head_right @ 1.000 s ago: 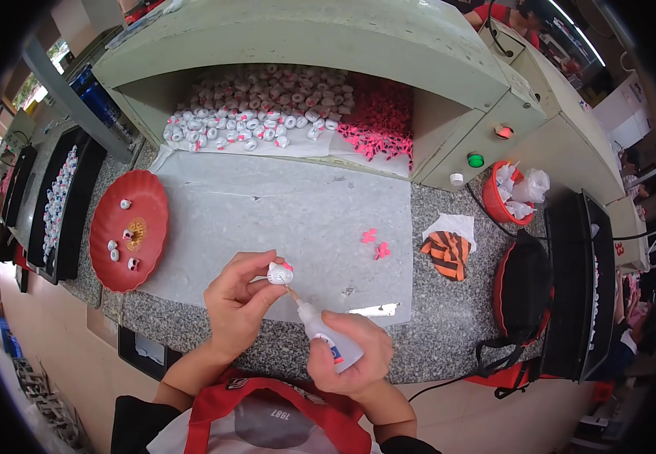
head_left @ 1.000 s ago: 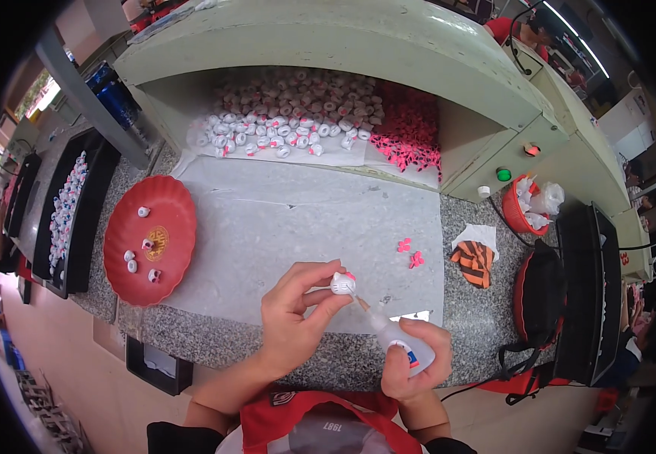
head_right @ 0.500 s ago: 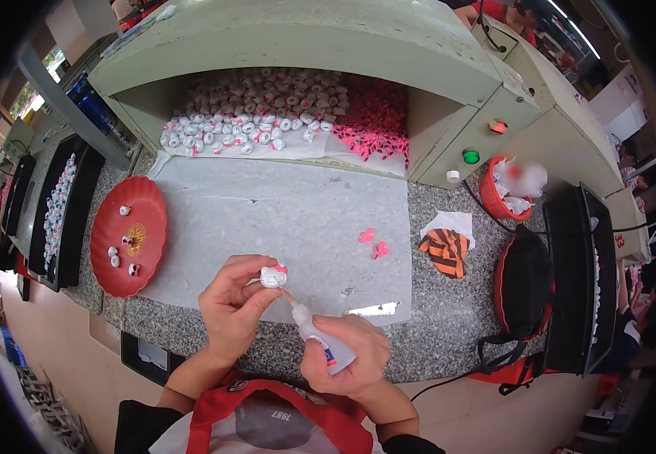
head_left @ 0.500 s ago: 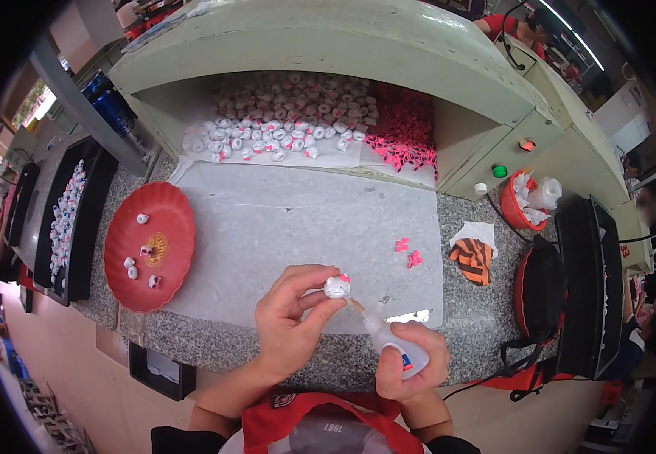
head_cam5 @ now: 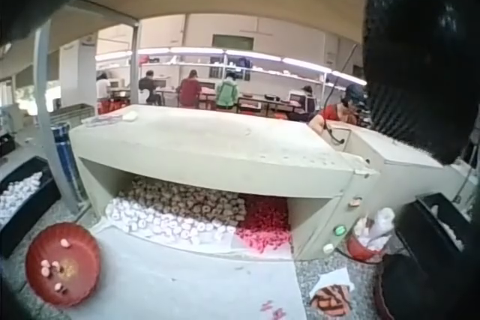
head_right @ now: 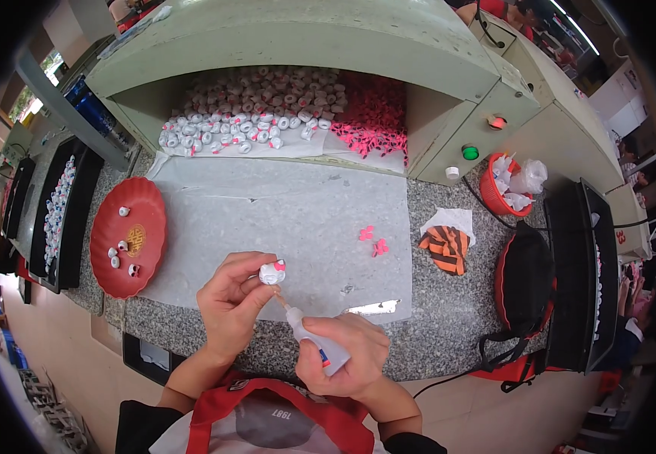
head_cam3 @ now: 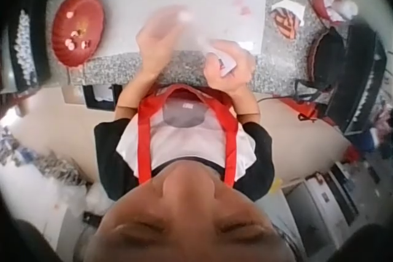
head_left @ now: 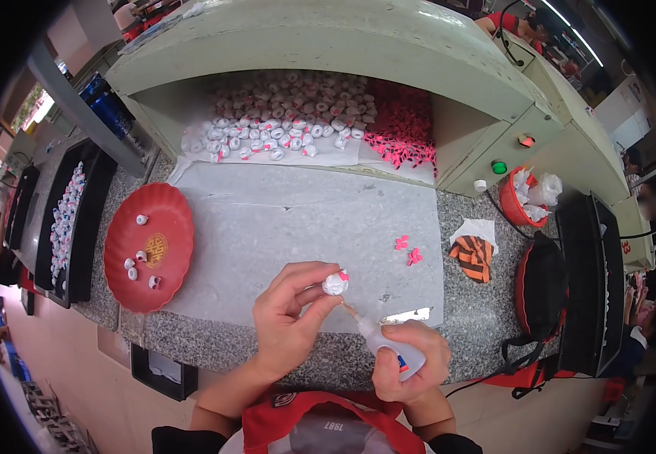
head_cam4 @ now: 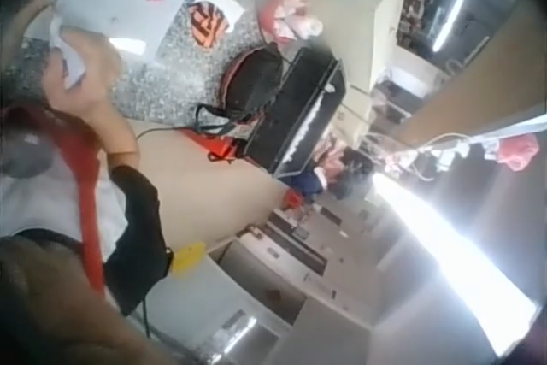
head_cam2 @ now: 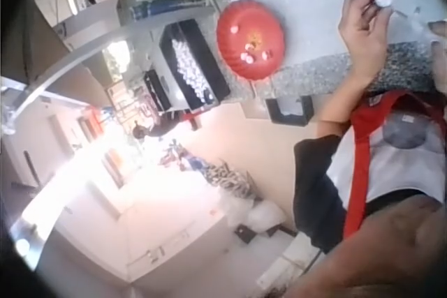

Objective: Applying glue and attaching small pink bows to white toy figurine heads at a factory production line.

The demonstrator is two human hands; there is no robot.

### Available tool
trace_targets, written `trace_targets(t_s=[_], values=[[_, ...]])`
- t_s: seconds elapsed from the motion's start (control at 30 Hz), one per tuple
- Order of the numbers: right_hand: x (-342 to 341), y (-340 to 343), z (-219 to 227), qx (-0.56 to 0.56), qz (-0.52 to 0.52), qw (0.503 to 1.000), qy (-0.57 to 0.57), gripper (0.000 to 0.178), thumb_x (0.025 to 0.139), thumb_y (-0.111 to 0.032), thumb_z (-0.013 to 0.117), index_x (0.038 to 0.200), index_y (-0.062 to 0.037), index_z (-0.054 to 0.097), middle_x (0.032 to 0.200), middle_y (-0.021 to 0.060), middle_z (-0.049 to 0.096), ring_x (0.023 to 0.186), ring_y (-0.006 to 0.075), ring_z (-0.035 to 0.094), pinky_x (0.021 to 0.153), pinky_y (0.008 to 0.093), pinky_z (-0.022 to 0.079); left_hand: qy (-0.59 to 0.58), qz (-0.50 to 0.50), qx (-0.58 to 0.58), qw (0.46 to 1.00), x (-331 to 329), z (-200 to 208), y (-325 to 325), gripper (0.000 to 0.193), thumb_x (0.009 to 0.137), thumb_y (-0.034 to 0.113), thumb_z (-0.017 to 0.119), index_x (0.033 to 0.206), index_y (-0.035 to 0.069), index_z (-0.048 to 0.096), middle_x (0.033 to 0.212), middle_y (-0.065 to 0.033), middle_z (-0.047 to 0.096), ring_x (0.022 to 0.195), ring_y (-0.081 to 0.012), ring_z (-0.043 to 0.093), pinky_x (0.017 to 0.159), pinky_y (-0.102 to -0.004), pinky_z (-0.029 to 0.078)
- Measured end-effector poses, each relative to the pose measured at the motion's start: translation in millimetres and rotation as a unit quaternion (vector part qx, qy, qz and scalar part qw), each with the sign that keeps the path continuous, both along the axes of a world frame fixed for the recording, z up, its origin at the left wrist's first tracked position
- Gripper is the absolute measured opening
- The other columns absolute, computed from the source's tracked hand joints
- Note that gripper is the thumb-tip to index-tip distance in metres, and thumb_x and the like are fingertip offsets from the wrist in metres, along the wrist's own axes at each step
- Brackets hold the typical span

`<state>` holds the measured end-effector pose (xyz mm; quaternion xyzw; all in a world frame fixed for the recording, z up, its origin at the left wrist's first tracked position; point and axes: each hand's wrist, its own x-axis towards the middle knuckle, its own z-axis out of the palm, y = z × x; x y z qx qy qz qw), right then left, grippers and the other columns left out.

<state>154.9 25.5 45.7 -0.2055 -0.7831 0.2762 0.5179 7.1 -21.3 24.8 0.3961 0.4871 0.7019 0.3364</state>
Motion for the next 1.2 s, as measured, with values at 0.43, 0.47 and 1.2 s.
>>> trace_targets(t_s=[0.43,0.47,1.2], values=[[4.1,-4.4,2.4,-0.027,-0.044,0.998,-0.034,0.02,0.068,-0.01,0.054,0.085,0.0016,0.052,0.068,0.0125,0.058,0.054,0.02,0.057,0.052,0.0275,0.047,-0.083,-0.044,-0.007,0.996,0.8,3.2,-0.6,0.03,0.075,-0.013,0.053,0.105,-0.007,0.05,0.107,-0.0144,0.05,0.1,-0.0211,0.054,0.087,-0.0296,0.046],[3.4,-3.1,2.4,-0.027,-0.044,0.998,-0.034,0.02,0.068,-0.01,0.054,0.085,0.0016,0.052,0.068,0.0125,0.058,0.054,0.02,0.057,0.052,0.0275,0.047,-0.083,-0.044,-0.007,0.996,0.3,3.4,-1.2,0.03,0.075,-0.013,0.053,0.105,-0.007,0.05,0.107,-0.0144,0.05,0.1,-0.0211,0.054,0.087,-0.0296,0.046],[7.7,0.9,1.2,-0.009,-0.044,0.999,-0.011,0.022,0.065,-0.005,0.055,0.086,0.0019,0.053,0.066,0.0112,0.058,0.048,0.0197,0.056,0.046,0.0276,0.045,-0.161,-0.052,-0.054,0.984,-3.0,4.8,-1.1,0.033,0.073,-0.012,0.055,0.105,-0.006,0.049,0.105,-0.0187,0.056,0.099,-0.028,0.056,0.087,-0.0352,0.044]])
